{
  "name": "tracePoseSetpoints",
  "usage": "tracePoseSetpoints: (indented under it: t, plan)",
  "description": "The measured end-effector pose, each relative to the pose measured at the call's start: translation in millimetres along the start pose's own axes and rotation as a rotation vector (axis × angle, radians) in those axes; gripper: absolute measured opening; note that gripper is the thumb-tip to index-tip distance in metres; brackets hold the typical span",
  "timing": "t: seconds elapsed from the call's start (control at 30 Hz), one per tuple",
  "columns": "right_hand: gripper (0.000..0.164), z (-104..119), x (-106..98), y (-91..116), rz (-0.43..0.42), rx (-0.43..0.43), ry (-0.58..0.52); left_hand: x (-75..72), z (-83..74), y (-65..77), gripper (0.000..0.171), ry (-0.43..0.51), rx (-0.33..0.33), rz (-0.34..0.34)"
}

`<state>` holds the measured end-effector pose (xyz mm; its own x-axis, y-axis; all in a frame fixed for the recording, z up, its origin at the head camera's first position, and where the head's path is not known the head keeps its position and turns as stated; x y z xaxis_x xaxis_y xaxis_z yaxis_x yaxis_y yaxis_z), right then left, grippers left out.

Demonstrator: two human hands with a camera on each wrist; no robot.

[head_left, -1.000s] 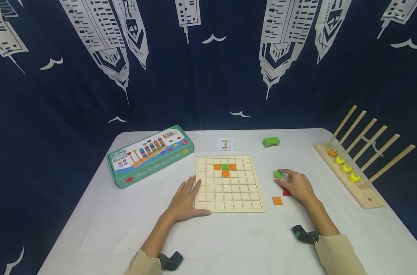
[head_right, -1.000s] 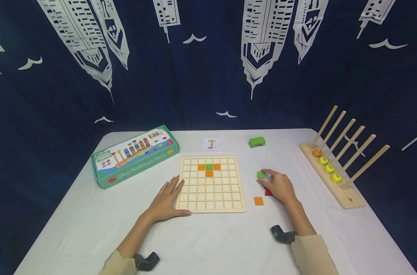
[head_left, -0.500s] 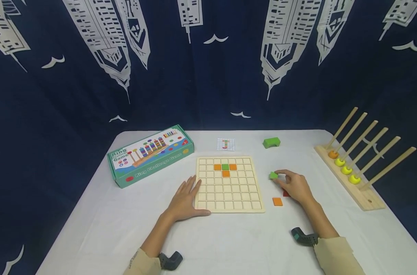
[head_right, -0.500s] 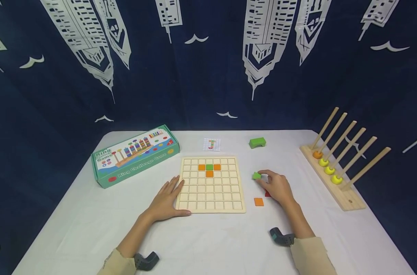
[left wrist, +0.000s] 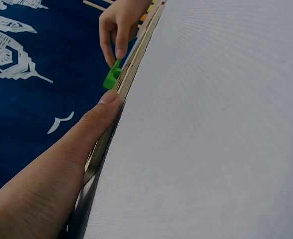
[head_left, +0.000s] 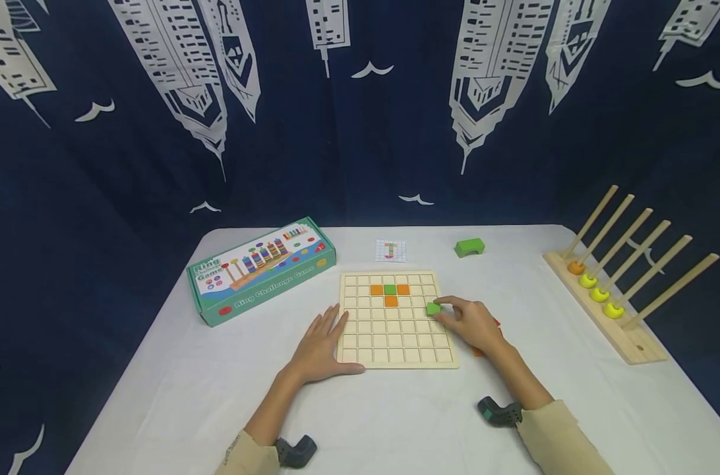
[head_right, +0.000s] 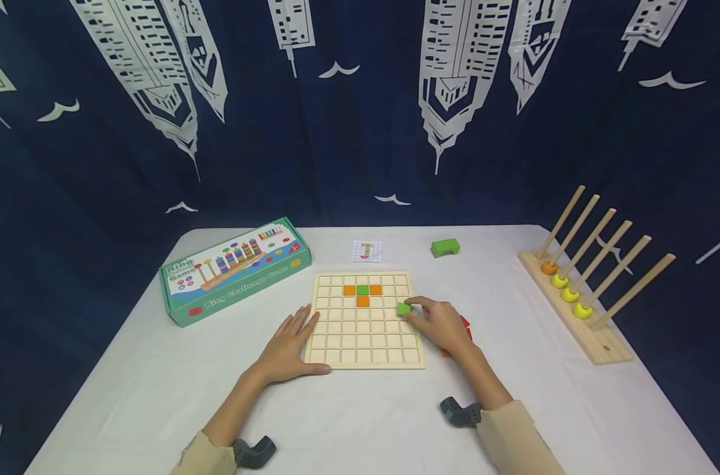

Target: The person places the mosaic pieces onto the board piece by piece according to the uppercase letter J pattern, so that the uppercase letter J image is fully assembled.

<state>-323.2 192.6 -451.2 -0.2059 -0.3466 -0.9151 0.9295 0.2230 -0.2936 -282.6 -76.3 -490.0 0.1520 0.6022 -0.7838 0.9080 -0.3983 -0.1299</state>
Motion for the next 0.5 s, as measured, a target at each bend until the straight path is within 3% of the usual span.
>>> tracePoseSetpoints:
  t: [0.27, 0.5]
  plan:
    - [0.033, 34.5, 23.3, -10.3, 0.062, -0.057, -0.031, 0.8, 0.5, 0.0, 0.116, -0.002, 0.0, 0.007]
    - [0.032, 52.9, 30.1, -18.7, 0.056, -0.11, -0.069, 0.7, -0.7, -0.2, 0.114, -0.011, 0.002, 0.008]
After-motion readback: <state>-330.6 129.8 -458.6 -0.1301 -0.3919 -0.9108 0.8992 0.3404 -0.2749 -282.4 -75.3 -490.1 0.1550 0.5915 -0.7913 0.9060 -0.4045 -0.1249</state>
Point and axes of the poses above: each hand's wrist, its own y-axis away from the middle knuckle, its own x-axis out of the palm, z = x × y, the point moved 10 cm from there along -y, towards the middle knuckle, and after that the axes turned 15 degrees about y, right-handed, at the moved point
